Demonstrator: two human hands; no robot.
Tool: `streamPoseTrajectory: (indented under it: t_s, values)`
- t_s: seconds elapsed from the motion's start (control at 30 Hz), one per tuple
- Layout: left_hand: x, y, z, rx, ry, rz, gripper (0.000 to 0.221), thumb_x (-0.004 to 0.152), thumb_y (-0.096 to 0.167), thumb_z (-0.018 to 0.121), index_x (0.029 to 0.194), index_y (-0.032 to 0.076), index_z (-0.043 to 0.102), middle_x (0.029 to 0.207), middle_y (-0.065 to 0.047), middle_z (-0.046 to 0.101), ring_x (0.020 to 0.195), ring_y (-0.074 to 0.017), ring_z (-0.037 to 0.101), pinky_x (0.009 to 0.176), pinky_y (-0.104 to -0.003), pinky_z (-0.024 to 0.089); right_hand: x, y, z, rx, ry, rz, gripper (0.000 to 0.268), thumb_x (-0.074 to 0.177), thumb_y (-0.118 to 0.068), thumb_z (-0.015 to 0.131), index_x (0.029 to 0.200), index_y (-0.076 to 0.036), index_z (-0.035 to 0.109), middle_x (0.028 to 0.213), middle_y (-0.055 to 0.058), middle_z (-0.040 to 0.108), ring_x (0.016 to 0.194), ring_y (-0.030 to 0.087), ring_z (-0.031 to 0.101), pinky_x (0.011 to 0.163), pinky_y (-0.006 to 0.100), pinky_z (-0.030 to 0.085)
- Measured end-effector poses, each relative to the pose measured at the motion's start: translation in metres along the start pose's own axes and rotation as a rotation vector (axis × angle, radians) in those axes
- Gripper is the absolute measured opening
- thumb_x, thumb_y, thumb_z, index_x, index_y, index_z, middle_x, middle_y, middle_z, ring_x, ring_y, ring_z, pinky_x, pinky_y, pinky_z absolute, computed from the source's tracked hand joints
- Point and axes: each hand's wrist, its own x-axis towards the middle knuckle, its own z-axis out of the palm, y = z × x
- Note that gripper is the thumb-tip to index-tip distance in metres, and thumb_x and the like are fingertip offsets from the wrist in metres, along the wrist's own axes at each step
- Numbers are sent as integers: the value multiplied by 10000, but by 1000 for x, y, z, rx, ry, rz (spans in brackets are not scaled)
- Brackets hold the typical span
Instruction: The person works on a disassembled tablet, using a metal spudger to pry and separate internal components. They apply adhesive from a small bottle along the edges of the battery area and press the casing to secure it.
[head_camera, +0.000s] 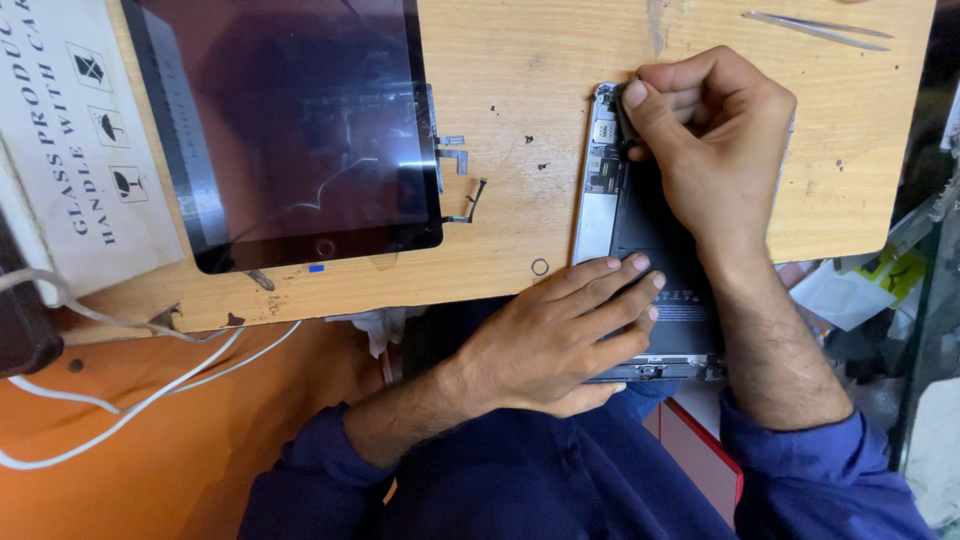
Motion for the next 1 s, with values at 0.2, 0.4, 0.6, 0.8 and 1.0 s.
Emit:
streamPoseTrajectory:
  t_s: [0.2,0.4,0.6,0.8,1.0]
  values:
    - [-1,0,2,-9,3,1,627,777,460,811,1235,62,651,1524,-174,509,1494,-329,417,1293,-458,261,1,2,2,-36,2,-23,108,1130,3,748,1124,65,660,967,81,720,803,83,688,705,229,603]
    - [-1,0,3,-12,6,-4,620,769,461,816,1219,65,657,1520,-173,512,1494,-329,418,1295,-461,263,1,1,4,-59,8,-29,74,1099,30,726,1120,61,662,960,71,718,825,81,694,705,225,610]
    - [0,-1,1,-24,-6,0,619,771,455,813,1217,56,654,1519,-183,509,1490,-341,418,1287,-460,275,6,-4,3,-110,-12,-22,100,1075,22,764,1101,61,674,948,65,717,777,77,679,657,214,579]
    - [1,-1,0,-25,-12,3,618,777,445,811,1233,62,647,1525,-178,507,1492,-336,415,1286,-463,274,11,-5,-1,-163,-60,-33,92,1061,34,770,1092,65,690,920,66,713,755,73,669,653,207,565]
    - [1,-1,-2,-28,-19,3,623,770,447,806,1239,71,643,1530,-174,503,1493,-335,411,1284,-464,267,14,-3,1,-196,-68,-54,97,1054,33,777,1083,61,689,908,65,716,746,74,672,649,204,559]
